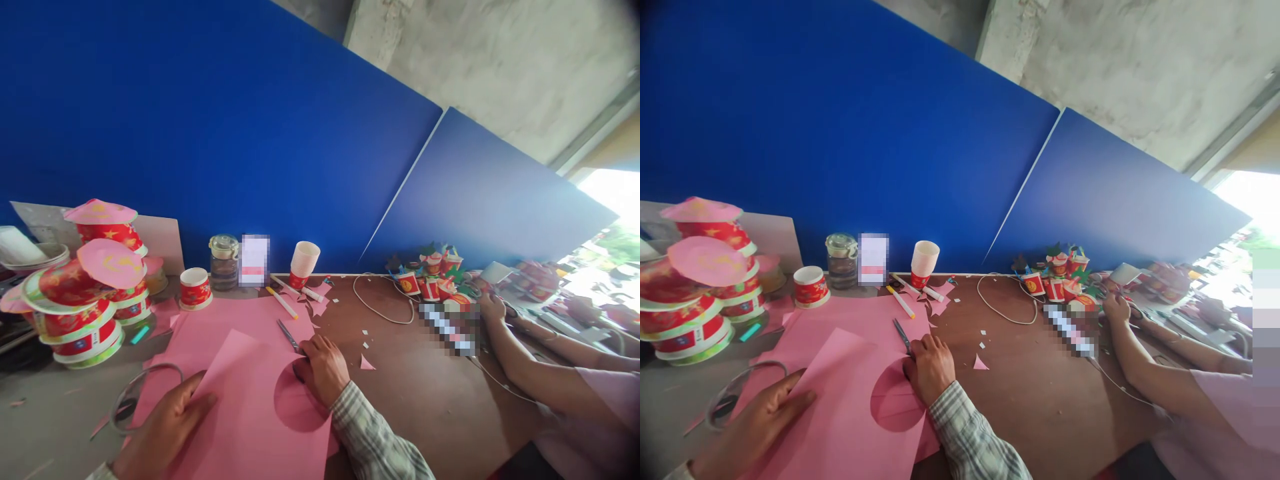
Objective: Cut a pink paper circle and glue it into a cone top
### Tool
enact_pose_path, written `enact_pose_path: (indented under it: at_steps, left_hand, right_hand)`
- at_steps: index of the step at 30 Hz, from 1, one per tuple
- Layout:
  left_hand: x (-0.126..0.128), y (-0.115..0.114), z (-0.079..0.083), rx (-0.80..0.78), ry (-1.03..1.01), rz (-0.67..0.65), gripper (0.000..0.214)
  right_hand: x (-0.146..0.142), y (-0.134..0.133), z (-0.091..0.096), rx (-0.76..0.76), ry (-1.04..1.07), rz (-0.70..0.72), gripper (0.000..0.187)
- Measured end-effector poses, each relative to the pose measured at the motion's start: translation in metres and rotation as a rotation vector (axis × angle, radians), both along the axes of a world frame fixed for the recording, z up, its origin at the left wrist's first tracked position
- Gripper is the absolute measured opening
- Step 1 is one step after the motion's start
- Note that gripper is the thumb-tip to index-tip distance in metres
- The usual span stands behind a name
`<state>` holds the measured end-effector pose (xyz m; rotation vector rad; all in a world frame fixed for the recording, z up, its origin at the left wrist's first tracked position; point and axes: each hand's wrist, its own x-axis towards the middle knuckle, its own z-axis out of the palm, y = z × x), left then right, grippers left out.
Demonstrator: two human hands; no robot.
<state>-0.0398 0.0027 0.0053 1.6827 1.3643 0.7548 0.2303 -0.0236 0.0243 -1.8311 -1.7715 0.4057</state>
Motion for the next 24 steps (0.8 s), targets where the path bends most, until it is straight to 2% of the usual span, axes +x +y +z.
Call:
enact_pose_path:
  at_steps: [4,7,11,18,20,24]
  left_hand:
    - [0.002,-0.001,-0.005,0.014,-0.038,0.099,0.05]
    - [0.002,-0.002,-0.007,0.025,-0.021,0.137,0.051]
    - [0.0,-0.002,-0.008,0.024,-0.025,0.098,0.048]
    - [0.001,-0.001,-0.002,0.028,-0.042,0.011,0.045]
    - [0.001,-0.002,0.001,0.013,-0.05,0.023,0.044]
    - [-0.001,-0.002,0.002,-0.063,-0.079,-0.061,0.043]
  right_hand:
    - [-0.005,-0.001,0.003,-0.148,-0.272,0.025,0.02]
    - [-0.003,0.0,0.002,-0.183,-0.293,0.022,0.024]
    - [0.002,-0.003,0.005,-0.195,-0.285,0.024,0.027]
    - [0.008,-0.01,0.012,-0.233,-0.08,-0.031,0.012]
    - [0.012,-0.009,0.011,-0.226,0.005,-0.011,0.015]
    - [0.026,-0.004,0.01,-0.216,0.238,0.04,0.029]
